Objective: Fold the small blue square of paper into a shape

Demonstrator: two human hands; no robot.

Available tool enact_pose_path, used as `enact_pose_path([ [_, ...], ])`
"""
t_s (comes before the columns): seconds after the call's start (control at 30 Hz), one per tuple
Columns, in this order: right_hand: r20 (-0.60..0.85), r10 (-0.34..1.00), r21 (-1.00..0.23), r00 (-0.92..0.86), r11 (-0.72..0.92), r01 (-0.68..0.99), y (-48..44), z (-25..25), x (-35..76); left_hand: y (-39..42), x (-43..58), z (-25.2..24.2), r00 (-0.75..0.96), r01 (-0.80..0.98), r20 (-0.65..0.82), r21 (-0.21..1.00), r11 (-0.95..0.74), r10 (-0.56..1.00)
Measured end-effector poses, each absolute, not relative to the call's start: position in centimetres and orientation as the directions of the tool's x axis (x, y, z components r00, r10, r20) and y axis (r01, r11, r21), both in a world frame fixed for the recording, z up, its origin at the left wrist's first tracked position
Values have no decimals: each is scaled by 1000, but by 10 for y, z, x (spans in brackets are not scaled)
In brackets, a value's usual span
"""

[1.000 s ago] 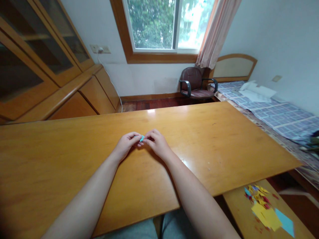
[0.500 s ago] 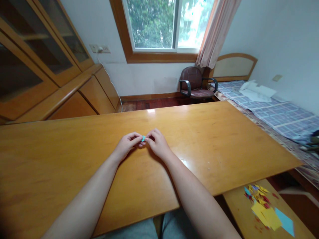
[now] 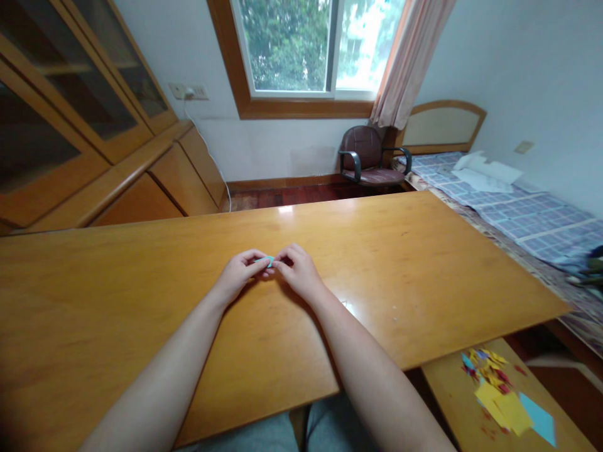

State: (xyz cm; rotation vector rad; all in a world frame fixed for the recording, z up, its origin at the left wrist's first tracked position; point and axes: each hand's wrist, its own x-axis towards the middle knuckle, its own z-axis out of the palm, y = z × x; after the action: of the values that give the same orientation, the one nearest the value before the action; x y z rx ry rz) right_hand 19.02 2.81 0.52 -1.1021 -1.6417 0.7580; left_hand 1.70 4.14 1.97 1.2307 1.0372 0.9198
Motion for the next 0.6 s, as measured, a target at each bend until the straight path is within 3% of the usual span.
enact_pose_path([
  [0.3, 188, 980, -982, -57, 187, -25, 34, -6, 189, 46, 15, 15, 241, -20, -87, 995, 94, 967],
  [0.6, 139, 989, -984, -47, 133, -118, 35, -6, 189, 46, 15, 13, 281, -13, -96, 994, 104, 955],
])
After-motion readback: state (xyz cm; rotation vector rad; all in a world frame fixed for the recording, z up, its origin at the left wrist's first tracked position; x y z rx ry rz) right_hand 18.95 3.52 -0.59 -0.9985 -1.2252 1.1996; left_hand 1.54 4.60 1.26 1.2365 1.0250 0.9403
